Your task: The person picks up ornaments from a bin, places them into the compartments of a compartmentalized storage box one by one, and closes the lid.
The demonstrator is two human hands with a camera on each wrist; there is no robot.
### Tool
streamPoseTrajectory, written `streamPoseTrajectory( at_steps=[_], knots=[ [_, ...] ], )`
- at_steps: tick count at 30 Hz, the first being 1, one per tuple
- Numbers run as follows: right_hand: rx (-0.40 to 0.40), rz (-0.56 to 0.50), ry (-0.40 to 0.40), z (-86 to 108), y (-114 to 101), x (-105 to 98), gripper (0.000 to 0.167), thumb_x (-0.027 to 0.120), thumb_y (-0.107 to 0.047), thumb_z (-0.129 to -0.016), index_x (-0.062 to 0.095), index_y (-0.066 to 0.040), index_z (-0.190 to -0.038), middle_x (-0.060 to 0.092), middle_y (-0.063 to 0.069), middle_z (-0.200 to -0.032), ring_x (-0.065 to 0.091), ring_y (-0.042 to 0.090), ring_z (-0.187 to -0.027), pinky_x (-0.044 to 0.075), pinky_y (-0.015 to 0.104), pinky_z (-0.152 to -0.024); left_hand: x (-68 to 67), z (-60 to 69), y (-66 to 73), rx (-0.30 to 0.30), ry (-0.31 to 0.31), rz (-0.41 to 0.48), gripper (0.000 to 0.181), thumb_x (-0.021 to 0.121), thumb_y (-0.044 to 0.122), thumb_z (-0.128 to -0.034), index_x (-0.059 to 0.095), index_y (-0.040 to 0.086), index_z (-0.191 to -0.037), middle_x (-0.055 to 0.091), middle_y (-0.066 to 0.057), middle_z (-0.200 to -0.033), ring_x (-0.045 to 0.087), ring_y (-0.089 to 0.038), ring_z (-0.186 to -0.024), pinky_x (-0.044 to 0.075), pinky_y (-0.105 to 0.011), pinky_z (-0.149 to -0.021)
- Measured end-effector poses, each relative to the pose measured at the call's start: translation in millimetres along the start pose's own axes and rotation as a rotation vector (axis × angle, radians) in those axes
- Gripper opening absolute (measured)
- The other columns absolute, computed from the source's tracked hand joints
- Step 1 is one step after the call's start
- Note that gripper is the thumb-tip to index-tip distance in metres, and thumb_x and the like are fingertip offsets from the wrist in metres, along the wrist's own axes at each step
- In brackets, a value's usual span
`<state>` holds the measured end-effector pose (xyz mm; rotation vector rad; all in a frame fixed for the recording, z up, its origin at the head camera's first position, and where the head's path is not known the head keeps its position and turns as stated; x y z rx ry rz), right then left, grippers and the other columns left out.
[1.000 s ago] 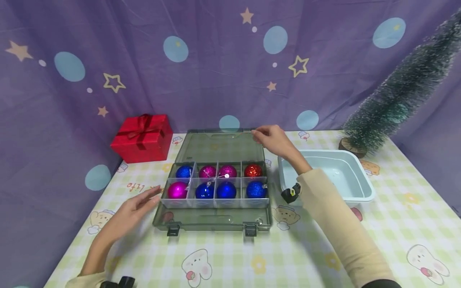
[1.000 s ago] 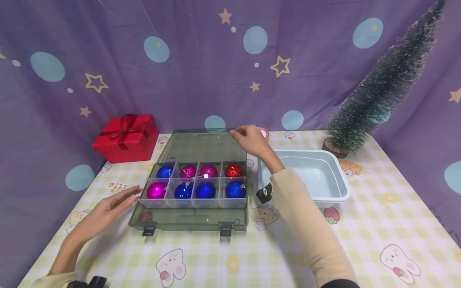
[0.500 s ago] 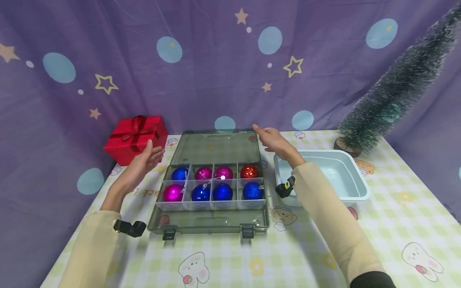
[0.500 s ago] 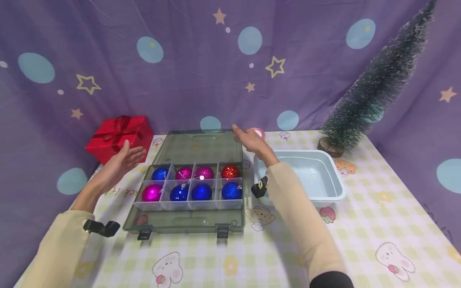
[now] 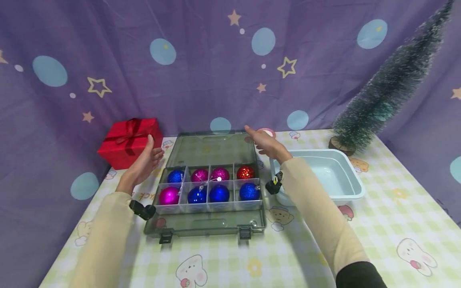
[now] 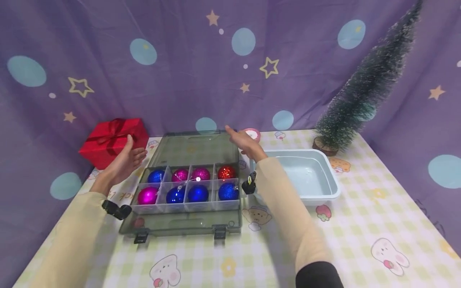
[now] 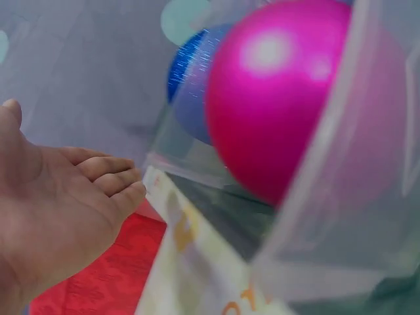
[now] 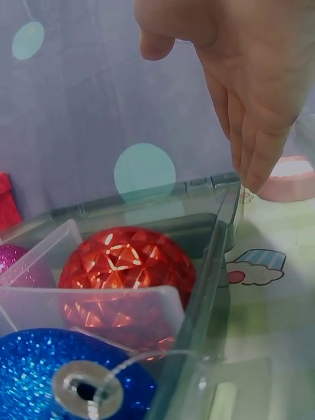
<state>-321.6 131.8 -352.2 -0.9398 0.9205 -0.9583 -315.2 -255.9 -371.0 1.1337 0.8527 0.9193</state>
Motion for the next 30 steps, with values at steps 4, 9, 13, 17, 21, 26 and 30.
streamPoseTrajectory(
  at_steps=[4, 9, 13, 17, 21, 26, 30],
  knots=[
    [0.018, -0.004, -0.013, -5.4, 3.2, 4.2, 0.075, 0.031, -0.052, -0.111, 0.025, 0.003, -0.162, 0.029, 0.015, -0.167, 0.012, 0.052, -0.151, 0.019, 0.059, -0.123, 1.2, -5.8, -7.9, -0.02, -0.011, 0.039, 0.111, 0.002, 0.079, -0.0958, -0.016, -0.013, -0.155, -0.013, -0.032, -0.165, -0.011, -0.042, -0.153, -0.006, -0.048, -0.125],
    [0.026, -0.046, -0.012, -9.0, 6.1, 7.8, 0.076, 0.032, -0.051, -0.112, 0.015, 0.001, -0.165, 0.024, 0.016, -0.168, 0.009, 0.05, -0.153, 0.018, 0.06, -0.123, 3.3, -9.5, -11.0, -0.017, -0.032, 0.082, 0.113, 0.0, 0.081, -0.0938, -0.014, -0.012, -0.156, -0.013, -0.031, -0.165, -0.011, -0.041, -0.153, -0.006, -0.047, -0.125],
    [0.027, -0.043, 0.001, -9.9, 6.2, 8.9, 0.077, 0.033, -0.052, -0.111, 0.013, 0.0, -0.165, 0.026, 0.015, -0.168, 0.01, 0.049, -0.153, 0.018, 0.061, -0.122, 3.5, -10.7, -11.4, -0.021, -0.024, 0.099, 0.112, -0.001, 0.08, -0.0939, -0.013, -0.011, -0.157, -0.012, -0.03, -0.166, -0.011, -0.039, -0.153, -0.006, -0.046, -0.125],
    [0.029, -0.041, 0.012, -12.8, 7.5, 9.4, 0.076, 0.034, -0.051, -0.111, 0.019, 0.001, -0.164, 0.027, 0.014, -0.168, 0.012, 0.046, -0.154, 0.019, 0.06, -0.122, 3.1, -11.0, -12.2, -0.028, -0.014, 0.099, 0.112, 0.0, 0.081, -0.0939, -0.013, -0.011, -0.157, -0.012, -0.03, -0.166, -0.011, -0.04, -0.153, -0.006, -0.046, -0.125],
    [0.03, -0.039, 0.024, -14.6, 8.4, 10.4, 0.074, 0.035, -0.051, -0.111, 0.026, 0.001, -0.163, 0.028, 0.014, -0.167, 0.015, 0.043, -0.154, 0.021, 0.059, -0.122, 3.3, -10.9, -13.5, -0.03, -0.005, 0.096, 0.113, 0.0, 0.081, -0.0931, -0.012, -0.012, -0.157, -0.011, -0.03, -0.166, -0.011, -0.04, -0.153, -0.006, -0.046, -0.125],
    [0.021, -0.062, 0.029, -12.1, 8.2, 10.1, 0.073, 0.034, -0.051, -0.111, 0.026, 0.001, -0.162, 0.029, 0.016, -0.167, 0.017, 0.045, -0.153, 0.022, 0.058, -0.122, 4.9, -10.8, -13.1, -0.028, 0.014, 0.112, 0.114, -0.001, 0.082, -0.0926, -0.011, -0.011, -0.157, -0.009, -0.03, -0.166, -0.009, -0.039, -0.154, -0.004, -0.045, -0.125],
    [0.009, -0.087, 0.026, -13.0, 8.0, 8.2, 0.073, 0.034, -0.05, -0.112, 0.025, 0.003, -0.162, 0.03, 0.017, -0.166, 0.019, 0.045, -0.152, 0.022, 0.057, -0.122, 4.9, -10.3, -12.7, -0.028, 0.024, 0.13, 0.114, -0.001, 0.082, -0.0923, -0.01, -0.011, -0.158, -0.008, -0.03, -0.167, -0.007, -0.039, -0.154, -0.003, -0.045, -0.126]
  ],
)
Point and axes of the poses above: each hand's wrist, its own z-axis away from the middle knuckle, its own x-axis out of the palm, y = z × x, the point moved 2 cm from there along -z, towards the middle knuckle
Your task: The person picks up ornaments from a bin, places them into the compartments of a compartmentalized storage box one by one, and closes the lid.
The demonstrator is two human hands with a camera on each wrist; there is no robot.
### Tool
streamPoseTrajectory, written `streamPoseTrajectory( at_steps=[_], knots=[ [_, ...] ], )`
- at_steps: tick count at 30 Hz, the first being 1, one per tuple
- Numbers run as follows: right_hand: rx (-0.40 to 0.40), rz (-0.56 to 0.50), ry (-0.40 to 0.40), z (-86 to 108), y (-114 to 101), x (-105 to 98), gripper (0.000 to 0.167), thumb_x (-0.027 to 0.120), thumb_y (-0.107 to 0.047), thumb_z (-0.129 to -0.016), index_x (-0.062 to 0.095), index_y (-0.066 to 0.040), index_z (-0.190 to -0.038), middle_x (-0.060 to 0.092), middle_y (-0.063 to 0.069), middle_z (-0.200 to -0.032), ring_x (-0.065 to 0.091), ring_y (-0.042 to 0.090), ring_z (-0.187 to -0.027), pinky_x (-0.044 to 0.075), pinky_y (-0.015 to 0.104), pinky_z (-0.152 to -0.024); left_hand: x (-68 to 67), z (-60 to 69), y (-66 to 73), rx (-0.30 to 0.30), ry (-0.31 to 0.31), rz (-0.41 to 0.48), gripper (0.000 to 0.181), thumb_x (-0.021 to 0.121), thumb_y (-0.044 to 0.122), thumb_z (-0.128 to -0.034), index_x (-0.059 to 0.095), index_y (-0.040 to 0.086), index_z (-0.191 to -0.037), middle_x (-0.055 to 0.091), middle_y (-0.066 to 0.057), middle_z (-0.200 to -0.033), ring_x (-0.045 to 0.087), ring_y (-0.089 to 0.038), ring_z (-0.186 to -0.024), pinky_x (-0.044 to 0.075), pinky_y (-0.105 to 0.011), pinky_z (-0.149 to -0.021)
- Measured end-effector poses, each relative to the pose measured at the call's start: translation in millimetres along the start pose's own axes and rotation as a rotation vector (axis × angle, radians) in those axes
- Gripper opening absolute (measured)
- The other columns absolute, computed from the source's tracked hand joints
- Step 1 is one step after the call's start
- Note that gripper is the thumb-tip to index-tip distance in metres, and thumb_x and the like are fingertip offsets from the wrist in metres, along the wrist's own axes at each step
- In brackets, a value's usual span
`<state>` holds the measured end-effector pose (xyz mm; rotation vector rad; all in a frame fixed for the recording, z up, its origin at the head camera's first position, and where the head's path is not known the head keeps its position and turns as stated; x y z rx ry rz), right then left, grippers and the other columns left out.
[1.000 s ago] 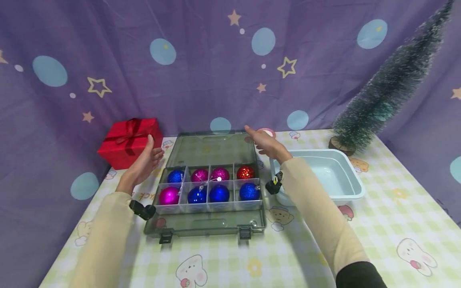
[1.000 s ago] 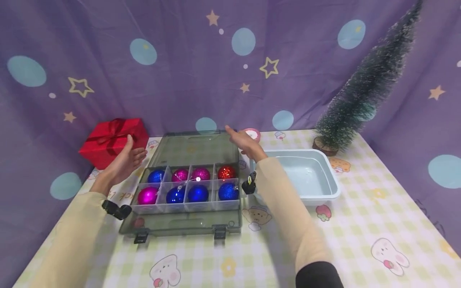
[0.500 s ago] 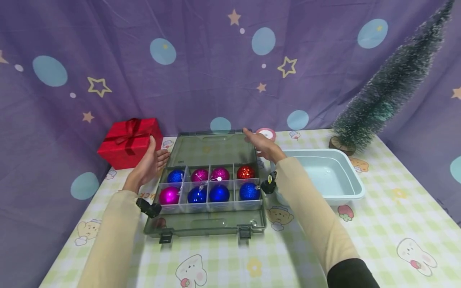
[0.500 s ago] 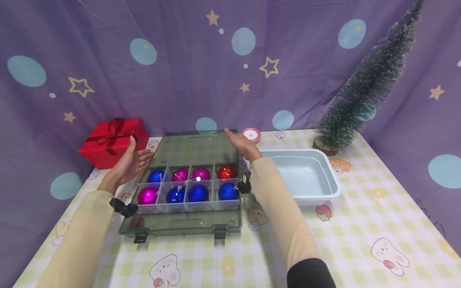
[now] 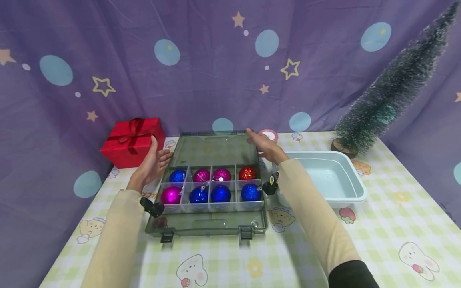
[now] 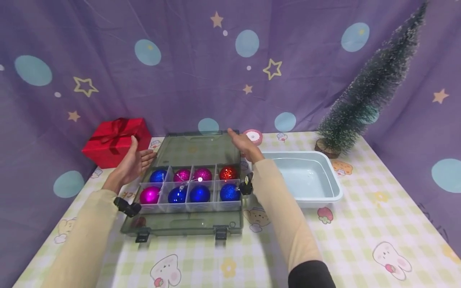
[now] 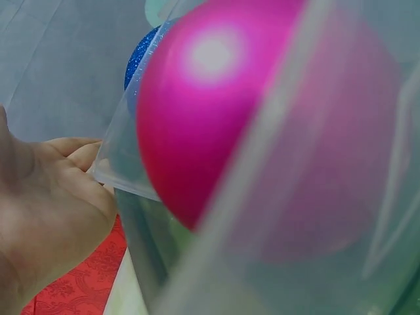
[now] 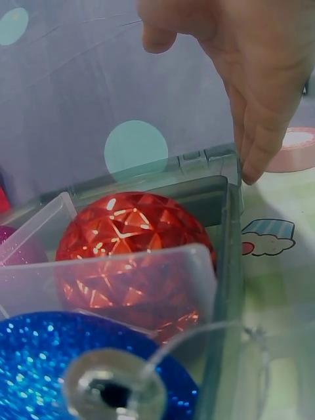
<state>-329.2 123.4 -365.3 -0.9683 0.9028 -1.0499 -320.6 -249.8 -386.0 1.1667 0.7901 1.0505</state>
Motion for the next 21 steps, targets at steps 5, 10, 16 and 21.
streamPoseTrajectory(
  at_steps=[5, 10, 16, 21],
  knots=[
    [-0.028, -0.012, -0.003, 0.5, -1.5, -3.0, 0.075, 0.033, -0.05, -0.112, 0.018, 0.003, -0.163, 0.034, 0.019, -0.163, 0.024, 0.044, -0.151, 0.021, 0.055, -0.123, -0.6, 0.5, 1.2, 0.017, -0.001, 0.017, 0.115, 0.001, 0.084, -0.0916, -0.01, -0.01, -0.158, -0.007, -0.029, -0.167, -0.007, -0.039, -0.154, -0.003, -0.045, -0.125],
    [-0.061, -0.031, -0.003, 4.4, -5.6, -7.1, 0.075, 0.033, -0.049, -0.112, 0.013, 0.002, -0.164, 0.039, 0.022, -0.159, 0.025, 0.043, -0.151, 0.019, 0.053, -0.124, -1.9, 2.1, 4.4, 0.05, 0.007, 0.045, 0.115, 0.003, 0.084, -0.0919, -0.007, -0.009, -0.159, -0.005, -0.029, -0.167, -0.004, -0.039, -0.155, -0.001, -0.044, -0.126],
    [-0.085, -0.019, 0.049, 12.9, -10.0, -13.1, 0.081, 0.041, -0.052, -0.11, 0.013, 0.002, -0.164, 0.042, 0.025, -0.157, 0.033, 0.041, -0.148, 0.026, 0.052, -0.122, -0.7, 7.9, 9.8, 0.105, 0.029, 0.054, 0.113, 0.003, 0.081, -0.0943, -0.006, -0.011, -0.159, -0.001, -0.028, -0.168, -0.001, -0.037, -0.155, 0.001, -0.043, -0.126],
    [-0.17, -0.038, 0.054, 22.3, -16.4, -16.1, 0.077, 0.039, -0.047, -0.111, 0.016, 0.007, -0.161, 0.045, 0.03, -0.136, 0.047, 0.039, -0.129, 0.029, 0.052, -0.121, 1.2, 16.0, 17.3, 0.157, 0.04, 0.055, 0.113, 0.007, 0.081, -0.0954, -0.004, -0.011, -0.159, 0.001, -0.029, -0.167, 0.0, -0.036, -0.156, 0.0, -0.043, -0.126]
  ],
)
Point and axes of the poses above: each hand's wrist, its own z-axis away from the middle knuckle, its own x-axis out of the palm, y = z × x, the point moved 2 cm from there along -z, towards the middle knuckle
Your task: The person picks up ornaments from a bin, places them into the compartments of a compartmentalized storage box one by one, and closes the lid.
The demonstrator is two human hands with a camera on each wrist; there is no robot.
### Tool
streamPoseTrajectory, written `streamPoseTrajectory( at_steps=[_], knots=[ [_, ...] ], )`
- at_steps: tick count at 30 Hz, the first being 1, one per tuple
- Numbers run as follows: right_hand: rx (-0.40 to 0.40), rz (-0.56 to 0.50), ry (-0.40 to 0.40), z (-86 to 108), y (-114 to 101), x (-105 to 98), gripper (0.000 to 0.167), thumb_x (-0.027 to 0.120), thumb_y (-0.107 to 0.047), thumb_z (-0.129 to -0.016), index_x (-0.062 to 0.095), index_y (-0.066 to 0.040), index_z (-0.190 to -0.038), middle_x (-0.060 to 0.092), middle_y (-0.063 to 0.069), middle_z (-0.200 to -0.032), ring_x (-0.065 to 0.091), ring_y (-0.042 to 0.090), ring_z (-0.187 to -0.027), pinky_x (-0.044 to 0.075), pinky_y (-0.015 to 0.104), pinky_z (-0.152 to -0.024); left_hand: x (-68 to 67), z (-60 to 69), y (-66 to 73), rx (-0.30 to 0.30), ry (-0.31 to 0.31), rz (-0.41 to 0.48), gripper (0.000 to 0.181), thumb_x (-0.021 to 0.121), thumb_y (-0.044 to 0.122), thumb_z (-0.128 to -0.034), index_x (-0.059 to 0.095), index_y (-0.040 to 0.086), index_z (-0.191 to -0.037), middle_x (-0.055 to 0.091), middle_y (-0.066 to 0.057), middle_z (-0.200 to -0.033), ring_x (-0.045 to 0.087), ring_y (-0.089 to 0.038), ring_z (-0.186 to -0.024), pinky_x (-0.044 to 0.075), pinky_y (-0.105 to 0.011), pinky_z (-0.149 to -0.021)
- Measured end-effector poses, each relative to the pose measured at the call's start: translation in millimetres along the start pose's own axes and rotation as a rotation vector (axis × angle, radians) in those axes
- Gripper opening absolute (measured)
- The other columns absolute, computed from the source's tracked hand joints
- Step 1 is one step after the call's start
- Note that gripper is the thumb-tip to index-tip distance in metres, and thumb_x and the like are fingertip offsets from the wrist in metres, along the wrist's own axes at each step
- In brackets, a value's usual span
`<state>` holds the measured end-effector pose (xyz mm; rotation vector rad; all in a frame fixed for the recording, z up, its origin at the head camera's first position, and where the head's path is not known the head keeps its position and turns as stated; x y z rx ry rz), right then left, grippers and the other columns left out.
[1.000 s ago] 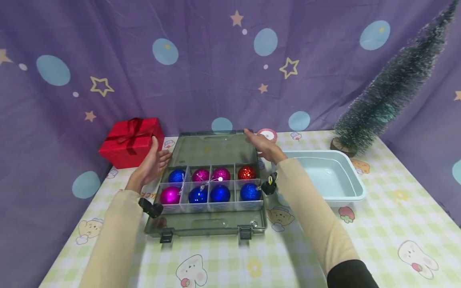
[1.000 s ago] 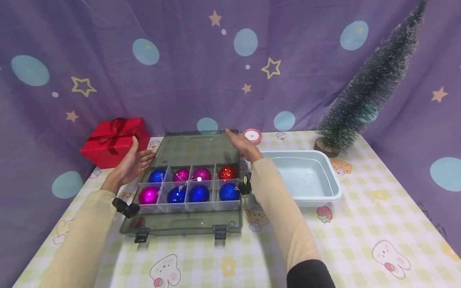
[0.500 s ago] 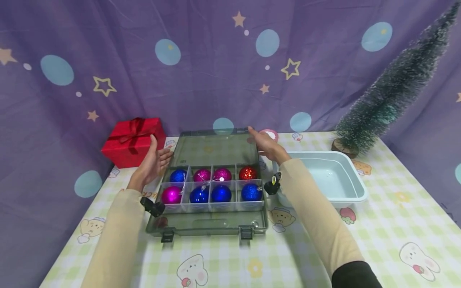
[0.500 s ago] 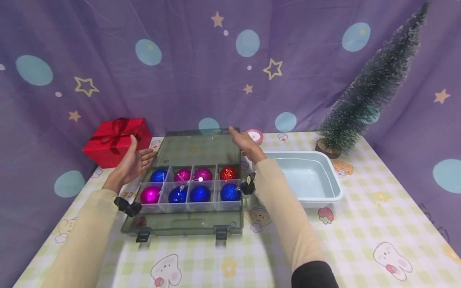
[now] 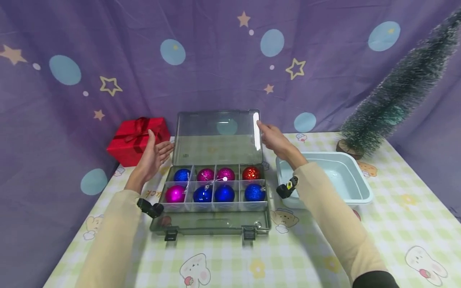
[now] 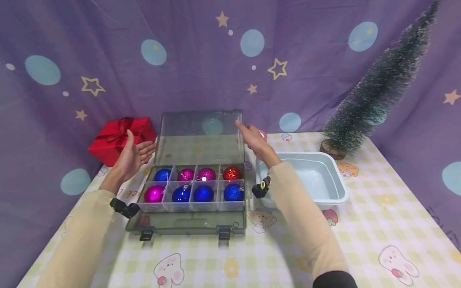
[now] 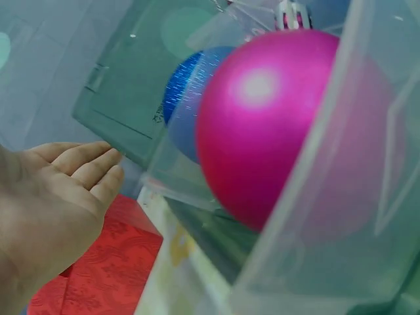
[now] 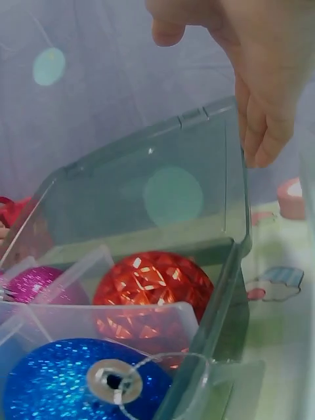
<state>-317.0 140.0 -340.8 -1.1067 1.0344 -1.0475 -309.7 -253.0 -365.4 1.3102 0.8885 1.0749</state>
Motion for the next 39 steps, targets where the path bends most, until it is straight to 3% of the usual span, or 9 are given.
streamPoseTrajectory(
  at_steps=[4, 5, 8, 15, 26, 35, 38, 39],
  knots=[
    [-0.052, -0.003, -0.006, 10.7, -6.3, -0.7, 0.075, 0.042, -0.044, -0.112, 0.019, 0.007, -0.16, 0.042, 0.03, -0.138, 0.047, 0.037, -0.129, 0.032, 0.047, -0.12, -0.2, 8.3, 6.4, 0.035, 0.0, 0.007, 0.111, 0.009, 0.08, -0.0966, -0.002, -0.011, -0.16, 0.002, -0.03, -0.167, 0.002, -0.038, -0.155, 0.001, -0.043, -0.126],
    [-0.062, -0.001, -0.013, 14.1, -7.4, -0.8, 0.075, 0.042, -0.044, -0.112, 0.017, 0.007, -0.161, 0.034, 0.029, -0.152, 0.039, 0.038, -0.141, 0.031, 0.046, -0.121, -0.2, 10.8, 8.0, 0.042, -0.001, 0.001, 0.11, 0.01, 0.079, -0.097, -0.001, -0.011, -0.16, 0.003, -0.03, -0.167, 0.003, -0.038, -0.155, 0.002, -0.043, -0.126],
    [-0.104, 0.016, -0.018, 24.0, -9.1, -0.4, 0.075, 0.044, -0.042, -0.112, 0.017, 0.007, -0.161, 0.026, 0.028, -0.162, 0.032, 0.041, -0.148, 0.031, 0.044, -0.121, -0.9, 18.7, 12.5, 0.054, -0.007, -0.023, 0.108, 0.01, 0.078, -0.0979, 0.0, -0.01, -0.161, 0.006, -0.03, -0.167, 0.005, -0.038, -0.155, 0.003, -0.043, -0.126],
    [-0.202, 0.03, 0.006, 48.8, -5.1, 0.6, 0.07, 0.045, -0.037, -0.112, 0.019, 0.006, -0.161, 0.03, 0.027, -0.162, 0.035, 0.041, -0.147, 0.028, 0.045, -0.122, 0.5, 37.6, 19.9, 0.08, -0.01, -0.076, 0.103, 0.012, 0.075, -0.1004, 0.0, -0.007, -0.162, 0.01, -0.029, -0.167, 0.01, -0.038, -0.155, 0.008, -0.039, -0.126],
    [-0.363, 0.241, 0.028, 87.8, 7.8, 1.7, 0.06, 0.042, -0.035, -0.113, 0.028, -0.005, -0.164, 0.035, 0.018, -0.163, 0.035, 0.034, -0.149, 0.029, 0.049, -0.121, 1.9, 68.8, 21.1, 0.123, -0.055, -0.258, 0.097, 0.01, 0.071, -0.1031, 0.005, -0.005, -0.163, 0.013, -0.029, -0.167, 0.01, -0.043, -0.153, 0.014, -0.033, -0.126],
    [-0.384, 0.256, 0.032, 124.3, 17.4, 6.5, 0.057, 0.041, -0.035, -0.114, 0.034, -0.001, -0.159, 0.04, 0.021, -0.16, 0.037, 0.035, -0.147, 0.028, 0.052, -0.122, 3.6, 96.3, 18.0, 0.199, -0.126, -0.387, 0.088, 0.001, 0.062, -0.1068, 0.005, -0.006, -0.163, 0.014, -0.035, -0.164, 0.007, -0.051, -0.151, 0.029, -0.008, -0.109],
    [-0.378, 0.238, 0.018, 136.2, 21.4, 8.3, 0.057, 0.041, -0.033, -0.114, 0.033, 0.001, -0.158, 0.04, 0.024, -0.158, 0.037, 0.038, -0.147, 0.028, 0.055, -0.121, 4.4, 104.7, 15.5, 0.213, -0.141, -0.406, 0.088, -0.001, 0.06, -0.1071, 0.008, -0.007, -0.163, 0.015, -0.035, -0.164, 0.006, -0.052, -0.15, 0.029, -0.008, -0.108],
    [-0.372, 0.229, 0.011, 139.9, 22.9, 8.7, 0.057, 0.041, -0.032, -0.114, 0.032, 0.001, -0.159, 0.04, 0.025, -0.158, 0.036, 0.038, -0.147, 0.027, 0.056, -0.121, 5.1, 107.3, 14.5, 0.215, -0.147, -0.406, 0.088, -0.001, 0.059, -0.1073, 0.009, -0.008, -0.162, 0.015, -0.036, -0.164, 0.005, -0.053, -0.15, 0.026, -0.014, -0.113]
  ],
)
Point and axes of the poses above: each hand's wrist, its own z-axis away from the middle knuckle, its own x-axis out of the palm, y = z × x, the point moved 2 cm from there along -z, towards the middle knuckle
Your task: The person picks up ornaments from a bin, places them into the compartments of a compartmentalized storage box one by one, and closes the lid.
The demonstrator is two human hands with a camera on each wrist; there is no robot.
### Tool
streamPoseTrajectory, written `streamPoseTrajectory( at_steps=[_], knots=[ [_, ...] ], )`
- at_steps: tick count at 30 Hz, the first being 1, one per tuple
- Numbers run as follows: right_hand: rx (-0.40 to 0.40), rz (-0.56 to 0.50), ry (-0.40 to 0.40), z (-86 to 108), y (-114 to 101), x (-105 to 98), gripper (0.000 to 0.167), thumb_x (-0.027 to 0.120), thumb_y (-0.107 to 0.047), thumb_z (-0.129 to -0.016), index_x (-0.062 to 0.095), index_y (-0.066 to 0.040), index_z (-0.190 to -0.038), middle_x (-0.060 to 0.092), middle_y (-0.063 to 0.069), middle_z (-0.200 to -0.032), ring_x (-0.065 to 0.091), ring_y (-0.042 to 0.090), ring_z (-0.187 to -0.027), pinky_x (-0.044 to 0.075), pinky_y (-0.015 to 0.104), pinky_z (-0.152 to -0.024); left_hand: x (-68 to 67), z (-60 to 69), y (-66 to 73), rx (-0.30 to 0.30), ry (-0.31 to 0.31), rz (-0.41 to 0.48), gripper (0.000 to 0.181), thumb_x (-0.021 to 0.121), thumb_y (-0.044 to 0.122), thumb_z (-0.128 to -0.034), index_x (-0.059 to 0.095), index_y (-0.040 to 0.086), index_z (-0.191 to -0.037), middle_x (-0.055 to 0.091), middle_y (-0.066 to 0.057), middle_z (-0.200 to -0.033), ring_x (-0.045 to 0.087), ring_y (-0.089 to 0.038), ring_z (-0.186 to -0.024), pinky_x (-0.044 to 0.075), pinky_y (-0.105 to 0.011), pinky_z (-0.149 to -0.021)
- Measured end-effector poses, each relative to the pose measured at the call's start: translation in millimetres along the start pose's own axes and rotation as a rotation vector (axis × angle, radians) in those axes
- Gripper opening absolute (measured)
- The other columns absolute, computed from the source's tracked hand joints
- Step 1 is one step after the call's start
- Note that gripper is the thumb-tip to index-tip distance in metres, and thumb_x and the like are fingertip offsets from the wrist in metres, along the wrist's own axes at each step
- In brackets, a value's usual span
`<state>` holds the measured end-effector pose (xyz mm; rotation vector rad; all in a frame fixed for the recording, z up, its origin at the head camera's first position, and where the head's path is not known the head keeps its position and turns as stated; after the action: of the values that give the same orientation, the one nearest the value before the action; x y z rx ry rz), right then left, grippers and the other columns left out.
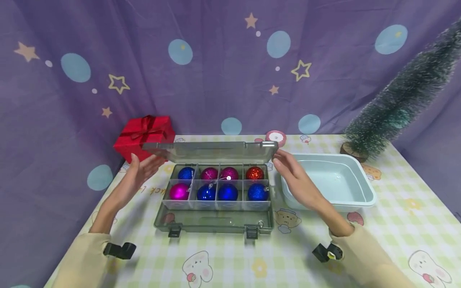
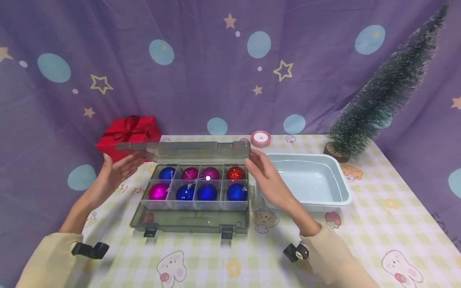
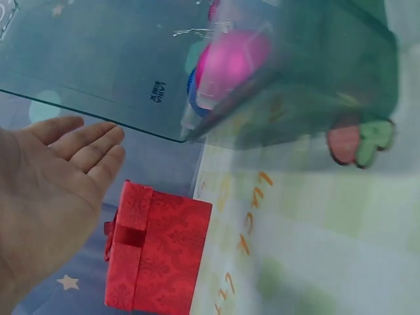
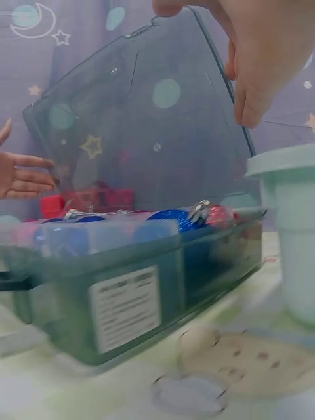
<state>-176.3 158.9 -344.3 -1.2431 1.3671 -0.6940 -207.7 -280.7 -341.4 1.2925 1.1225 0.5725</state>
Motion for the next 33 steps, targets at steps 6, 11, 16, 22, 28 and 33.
streamPoseTrajectory(
  at_steps=[6, 11, 16, 22, 28, 33],
  knots=[
    [0.012, -0.028, -0.023, 20.4, 2.1, 5.4, 0.056, 0.039, -0.031, -0.114, 0.03, -0.001, -0.16, 0.033, 0.024, -0.162, 0.031, 0.04, -0.15, 0.025, 0.06, -0.12, 7.3, 17.9, -9.6, -0.04, 0.024, -0.004, 0.093, -0.004, 0.059, -0.1071, 0.015, -0.017, -0.157, 0.016, -0.04, -0.161, 0.005, -0.056, -0.148, 0.012, -0.036, -0.125],
    [-0.01, -0.038, -0.053, 32.8, 6.6, 13.1, 0.056, 0.041, -0.029, -0.114, 0.032, 0.001, -0.16, 0.035, 0.023, -0.162, 0.035, 0.041, -0.147, 0.034, 0.055, -0.117, 14.3, 34.4, -19.8, -0.017, 0.052, -0.022, 0.09, 0.005, 0.057, -0.1096, 0.014, -0.02, -0.155, 0.016, -0.042, -0.159, 0.018, -0.034, -0.152, 0.023, -0.009, -0.109],
    [-0.011, -0.056, -0.059, 43.5, 11.9, 18.1, 0.058, 0.047, -0.027, -0.113, 0.03, -0.001, -0.162, 0.033, 0.02, -0.163, 0.038, 0.037, -0.146, 0.039, 0.041, -0.112, 18.9, 43.5, -26.8, 0.112, 0.068, -0.11, 0.07, 0.026, 0.041, -0.115, 0.022, -0.015, -0.157, 0.025, -0.035, -0.16, 0.034, 0.005, -0.14, 0.029, -0.009, -0.109],
    [-0.031, 0.019, -0.056, 58.5, 17.6, 21.8, 0.06, 0.056, -0.025, -0.11, 0.033, 0.0, -0.16, 0.032, 0.018, -0.163, 0.037, 0.033, -0.146, 0.038, 0.024, -0.109, 19.9, 56.0, -32.4, 0.128, 0.083, -0.184, 0.051, 0.04, 0.017, -0.1131, 0.033, 0.007, -0.162, 0.033, -0.004, -0.166, 0.024, -0.004, -0.151, 0.028, -0.011, -0.111],
    [-0.102, 0.17, -0.044, 72.3, 20.6, 26.3, 0.058, 0.062, -0.022, -0.107, 0.042, -0.003, -0.157, 0.036, 0.014, -0.163, 0.037, 0.032, -0.146, 0.038, 0.028, -0.113, 23.3, 70.8, -36.0, 0.09, 0.107, -0.203, 0.057, 0.053, -0.001, -0.1052, 0.039, 0.006, -0.16, 0.04, -0.002, -0.163, 0.034, 0.002, -0.144, 0.036, -0.011, -0.107],
    [-0.145, 0.276, -0.05, 79.2, 23.6, 29.5, 0.055, 0.067, -0.019, -0.103, 0.05, -0.003, -0.153, 0.038, 0.015, -0.161, 0.042, 0.039, -0.142, 0.041, 0.058, -0.108, 27.9, 77.6, -36.6, 0.049, 0.099, -0.235, 0.062, 0.062, -0.001, -0.1023, 0.04, 0.008, -0.16, 0.038, -0.013, -0.162, 0.039, 0.005, -0.138, 0.035, -0.01, -0.106]
  ],
)
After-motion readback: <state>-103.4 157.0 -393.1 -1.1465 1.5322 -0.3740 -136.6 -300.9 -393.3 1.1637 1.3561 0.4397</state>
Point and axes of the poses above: each hand's wrist, its own z-axis away from the middle knuckle, its own x-axis out of the palm, y = z × x, the point moved 2 cm from there along -z, towards the middle knuckle
